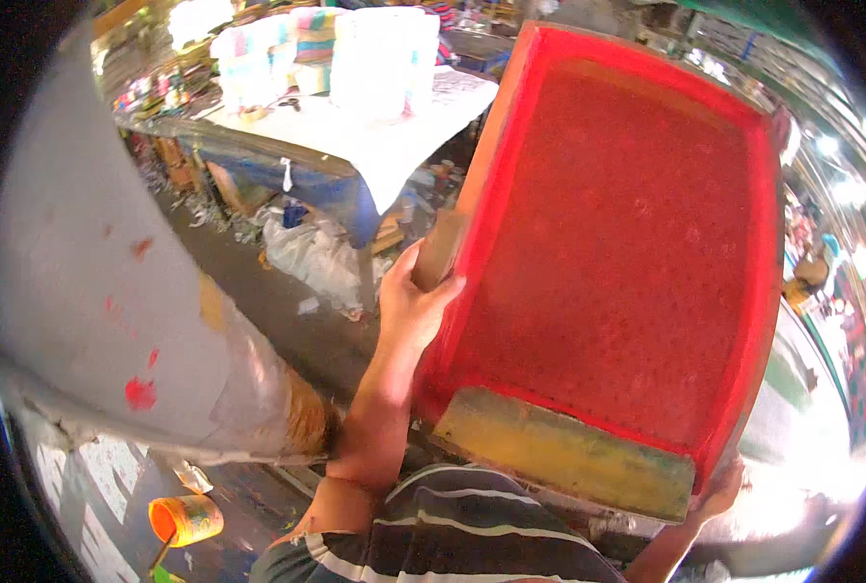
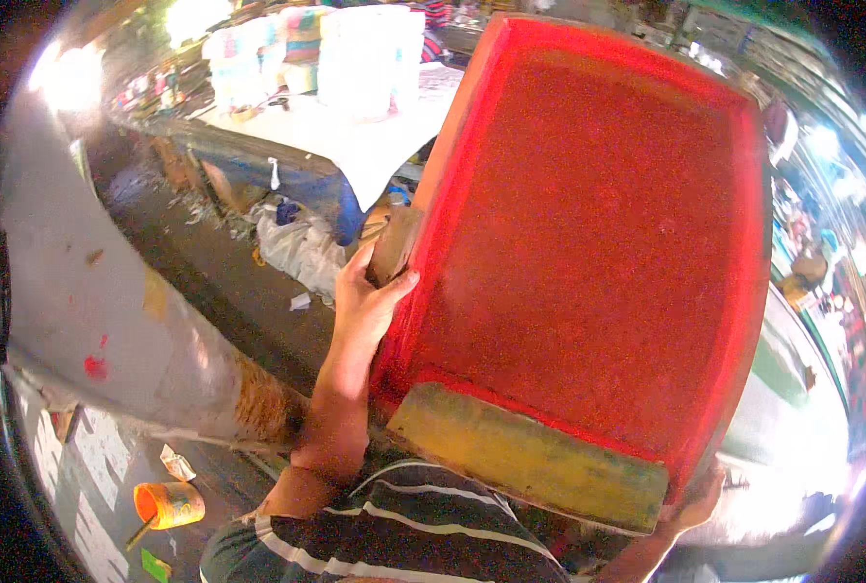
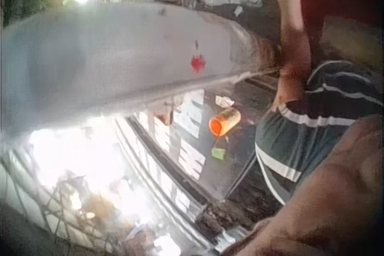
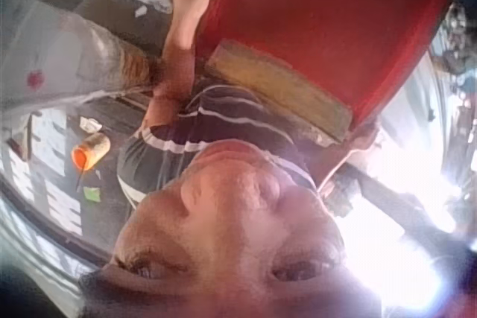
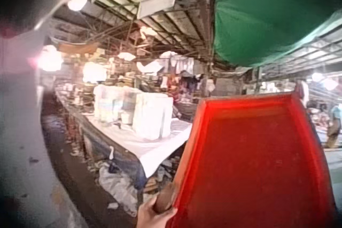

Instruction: The person uses a squeegee to pull red ink across a screen printing frame placed over a green conveyor belt with patterned paper. The person repeatedly wipes the squeegee and repositions the frame while ink is applied to the paper below. The person then carries the frame to a nearby table and sets it down.

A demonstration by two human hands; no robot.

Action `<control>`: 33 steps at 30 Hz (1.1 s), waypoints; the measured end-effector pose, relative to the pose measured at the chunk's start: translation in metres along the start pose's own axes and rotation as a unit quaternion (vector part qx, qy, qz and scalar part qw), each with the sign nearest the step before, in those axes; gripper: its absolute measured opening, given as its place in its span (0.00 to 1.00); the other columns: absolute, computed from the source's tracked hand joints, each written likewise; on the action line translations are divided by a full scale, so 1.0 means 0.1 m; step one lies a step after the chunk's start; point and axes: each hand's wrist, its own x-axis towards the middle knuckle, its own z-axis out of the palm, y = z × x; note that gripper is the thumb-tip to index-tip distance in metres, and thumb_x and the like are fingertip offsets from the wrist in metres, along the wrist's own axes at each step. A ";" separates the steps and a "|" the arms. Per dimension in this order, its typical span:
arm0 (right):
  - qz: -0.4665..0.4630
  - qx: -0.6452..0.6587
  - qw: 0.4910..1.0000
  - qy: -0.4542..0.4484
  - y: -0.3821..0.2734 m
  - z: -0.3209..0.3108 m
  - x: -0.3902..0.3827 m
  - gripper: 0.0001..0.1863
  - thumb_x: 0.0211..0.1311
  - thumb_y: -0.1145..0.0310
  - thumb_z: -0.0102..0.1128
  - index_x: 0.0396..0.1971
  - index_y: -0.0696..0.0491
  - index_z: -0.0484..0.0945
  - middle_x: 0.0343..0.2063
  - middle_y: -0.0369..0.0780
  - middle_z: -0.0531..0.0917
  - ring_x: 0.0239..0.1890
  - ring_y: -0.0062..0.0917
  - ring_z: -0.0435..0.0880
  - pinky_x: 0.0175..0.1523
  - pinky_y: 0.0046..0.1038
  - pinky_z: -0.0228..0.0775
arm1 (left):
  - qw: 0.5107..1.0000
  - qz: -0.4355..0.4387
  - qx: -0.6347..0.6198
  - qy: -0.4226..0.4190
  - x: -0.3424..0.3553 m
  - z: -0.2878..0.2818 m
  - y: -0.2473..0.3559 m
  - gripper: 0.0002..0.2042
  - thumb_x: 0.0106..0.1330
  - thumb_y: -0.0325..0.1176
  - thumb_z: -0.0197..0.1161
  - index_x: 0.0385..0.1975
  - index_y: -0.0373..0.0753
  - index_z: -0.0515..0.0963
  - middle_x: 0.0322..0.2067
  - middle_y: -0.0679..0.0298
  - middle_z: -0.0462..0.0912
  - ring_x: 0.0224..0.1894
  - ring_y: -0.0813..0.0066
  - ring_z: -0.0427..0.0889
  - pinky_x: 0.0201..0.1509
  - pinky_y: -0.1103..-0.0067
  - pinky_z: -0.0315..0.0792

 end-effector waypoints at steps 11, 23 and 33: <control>0.059 0.048 0.990 -0.117 1.42 2.30 1.97 0.25 0.84 0.53 0.57 0.60 0.61 0.82 0.57 0.46 0.86 0.61 0.37 0.85 0.69 0.42 0.77 | 0.981 0.081 0.083 0.157 1.65 0.01 0.14 0.28 0.61 0.21 0.77 0.64 0.30 0.84 0.52 0.64 0.90 0.53 0.77 0.86 0.62 0.76 0.79; 0.118 0.086 0.871 -0.470 3.04 6.43 1.62 0.24 0.86 0.53 0.50 0.51 0.59 0.85 0.47 0.41 0.88 0.51 0.31 0.87 0.61 0.36 0.78 | 0.877 0.184 0.089 0.435 2.02 -2.03 0.74 0.28 0.63 0.18 0.76 0.66 0.27 0.82 0.50 0.61 0.91 0.50 0.74 0.89 0.58 0.75 0.81; 0.237 0.105 0.694 -0.672 4.58 9.18 -0.23 0.27 0.85 0.50 0.51 0.53 0.62 0.85 0.42 0.42 0.89 0.44 0.33 0.88 0.56 0.38 0.80 | 0.674 0.151 0.258 0.676 1.32 -3.13 1.22 0.26 0.64 0.22 0.78 0.64 0.29 0.83 0.52 0.59 0.93 0.50 0.71 0.91 0.60 0.72 0.83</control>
